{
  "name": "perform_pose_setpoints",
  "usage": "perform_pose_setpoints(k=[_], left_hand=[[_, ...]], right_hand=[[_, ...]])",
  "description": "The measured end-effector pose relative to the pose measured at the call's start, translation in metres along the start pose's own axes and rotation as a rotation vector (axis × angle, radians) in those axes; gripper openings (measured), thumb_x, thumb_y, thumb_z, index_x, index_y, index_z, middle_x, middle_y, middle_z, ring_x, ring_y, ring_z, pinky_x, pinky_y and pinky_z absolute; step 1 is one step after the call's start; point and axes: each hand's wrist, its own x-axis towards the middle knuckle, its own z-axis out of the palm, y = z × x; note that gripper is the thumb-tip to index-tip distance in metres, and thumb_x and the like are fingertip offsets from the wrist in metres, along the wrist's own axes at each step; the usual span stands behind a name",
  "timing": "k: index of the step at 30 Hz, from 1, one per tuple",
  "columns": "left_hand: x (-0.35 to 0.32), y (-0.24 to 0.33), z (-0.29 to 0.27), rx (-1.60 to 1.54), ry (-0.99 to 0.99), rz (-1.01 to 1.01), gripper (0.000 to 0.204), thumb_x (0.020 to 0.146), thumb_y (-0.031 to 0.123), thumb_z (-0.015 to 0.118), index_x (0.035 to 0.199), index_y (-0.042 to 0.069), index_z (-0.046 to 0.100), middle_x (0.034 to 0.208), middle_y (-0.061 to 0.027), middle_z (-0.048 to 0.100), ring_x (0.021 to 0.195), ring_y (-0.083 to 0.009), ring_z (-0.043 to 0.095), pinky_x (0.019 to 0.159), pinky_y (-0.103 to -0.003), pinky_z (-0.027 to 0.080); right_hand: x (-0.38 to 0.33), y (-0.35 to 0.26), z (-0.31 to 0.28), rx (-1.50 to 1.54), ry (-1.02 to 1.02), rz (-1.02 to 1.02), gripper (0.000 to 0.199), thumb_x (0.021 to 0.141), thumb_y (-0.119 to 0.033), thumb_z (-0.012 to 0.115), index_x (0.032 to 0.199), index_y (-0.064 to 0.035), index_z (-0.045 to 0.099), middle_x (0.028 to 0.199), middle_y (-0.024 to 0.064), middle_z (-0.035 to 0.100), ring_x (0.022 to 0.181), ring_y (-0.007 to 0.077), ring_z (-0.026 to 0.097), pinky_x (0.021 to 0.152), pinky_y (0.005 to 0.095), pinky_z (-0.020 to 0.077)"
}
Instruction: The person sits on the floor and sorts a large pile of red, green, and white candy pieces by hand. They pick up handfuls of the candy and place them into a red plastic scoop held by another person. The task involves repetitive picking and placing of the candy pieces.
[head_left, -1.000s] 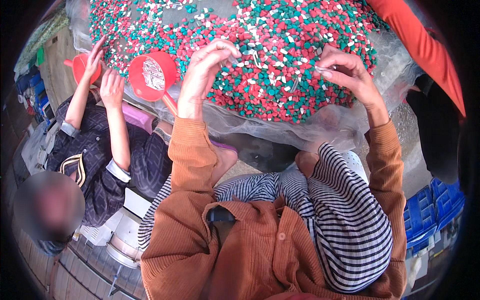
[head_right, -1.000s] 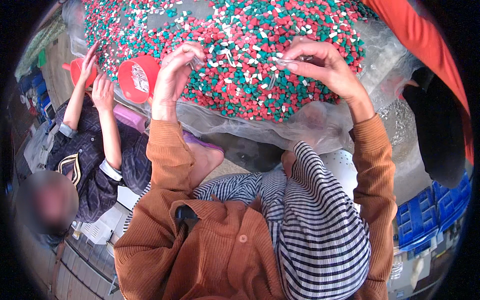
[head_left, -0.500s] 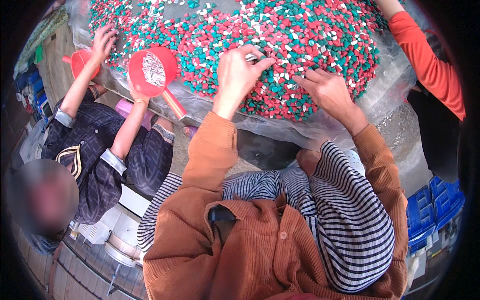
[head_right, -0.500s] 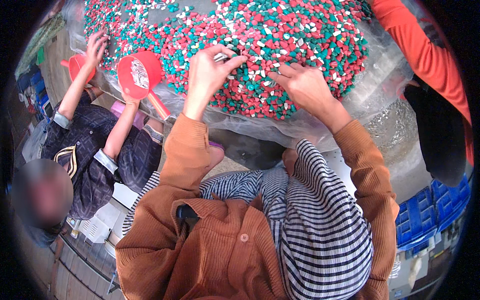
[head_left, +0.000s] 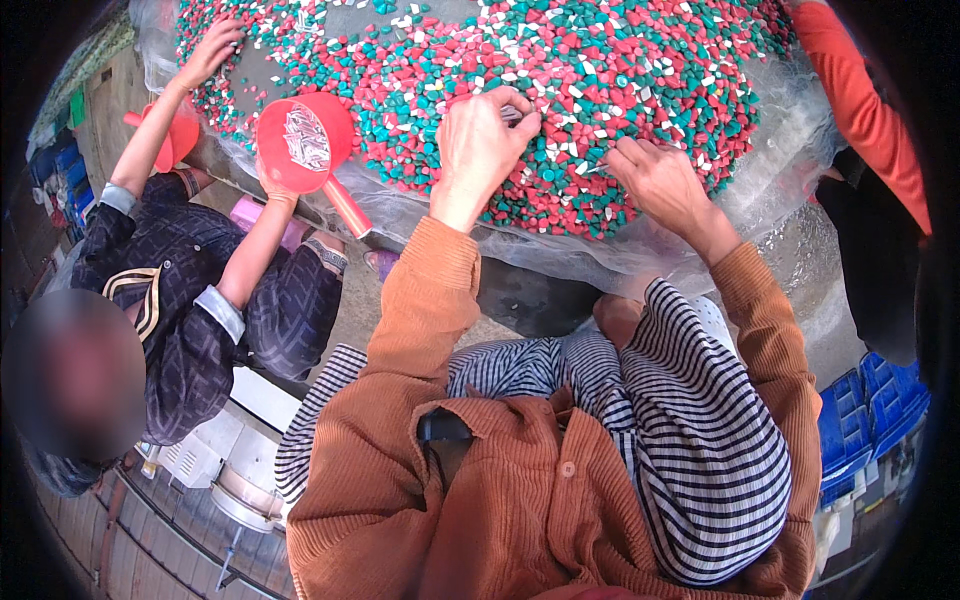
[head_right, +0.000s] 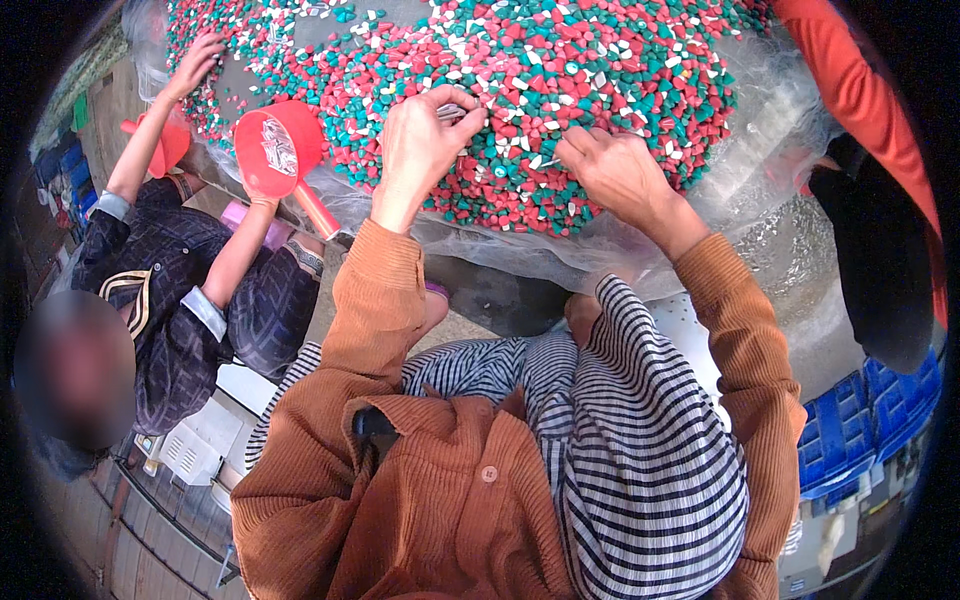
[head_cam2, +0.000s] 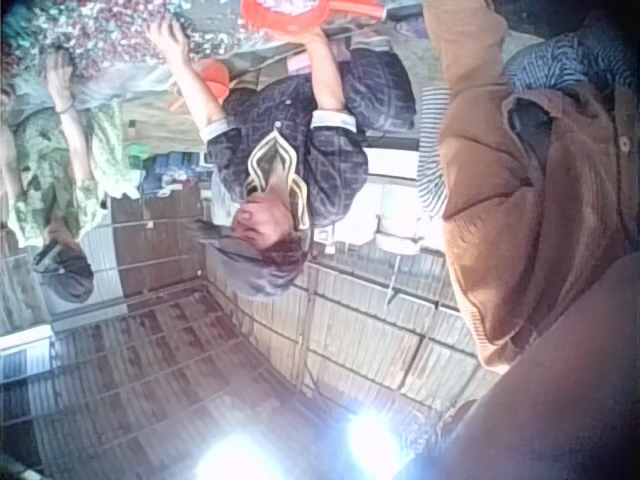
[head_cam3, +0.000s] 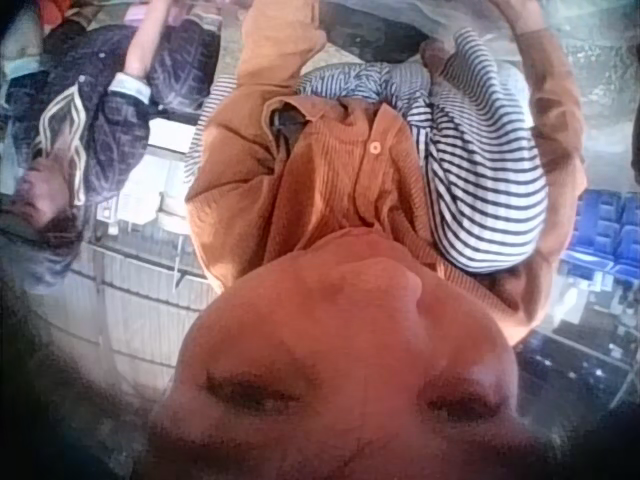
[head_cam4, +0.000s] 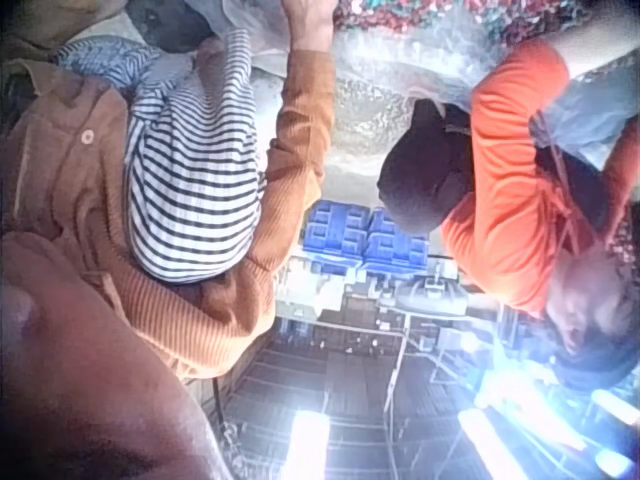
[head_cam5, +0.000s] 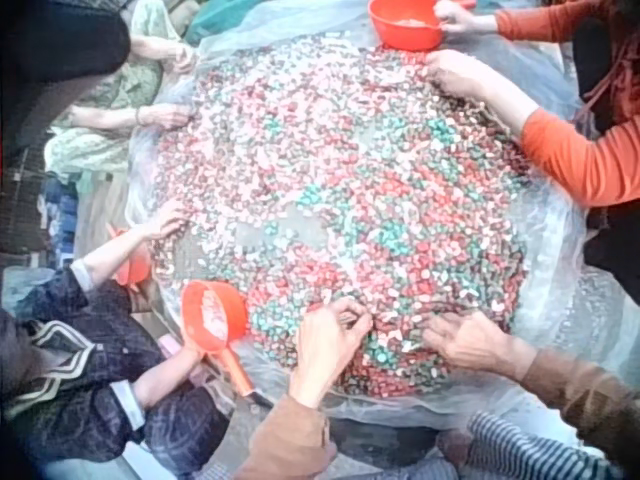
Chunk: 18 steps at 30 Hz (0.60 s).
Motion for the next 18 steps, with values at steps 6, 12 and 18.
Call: perform_pose_setpoints(k=[6, 12, 18], left_hand=[[0.014, -0.018, -0.022, -1.365, -0.200, -0.141, 0.013, 0.083, 0.016, 0.062, 0.080, 0.003, 0.067, 0.080, -0.0022, 0.065, 0.072, -0.0098, 0.059, 0.066, -0.023, 0.047], [0.018, -0.008, -0.009, -0.233, 0.039, 0.181, 0.018, 0.079, 0.013, 0.077, 0.097, 0.011, 0.075, 0.080, -0.0011, 0.065, 0.068, -0.0120, 0.062, 0.062, -0.026, 0.049], [0.020, 0.002, 0.002, -0.135, 0.154, 0.253, 0.014, 0.081, 0.015, 0.076, 0.094, 0.012, 0.075, 0.074, -0.0047, 0.062, 0.065, -0.0131, 0.064, 0.060, -0.028, 0.050]], right_hand=[[0.000, 0.011, -0.019, 1.415, -0.197, 0.277, 0.014, 0.092, -0.018, 0.060, 0.097, -0.0058, 0.056, 0.084, 0.0020, 0.052, 0.071, 0.0103, 0.054, 0.056, 0.0245, 0.0458], [0.012, 0.009, -0.043, 1.861, -0.130, 0.249, 0.025, 0.091, -0.028, 0.061, 0.090, -0.0033, 0.056, 0.081, 0.0017, 0.053, 0.065, 0.0090, 0.054, 0.050, 0.0227, 0.0431], [0.010, 0.018, -0.049, 1.747, -0.163, 0.346, 0.022, 0.090, -0.027, 0.062, 0.090, -0.0051, 0.058, 0.076, -0.0010, 0.050, 0.057, 0.0043, 0.039, 0.046, 0.0201, 0.0280]])
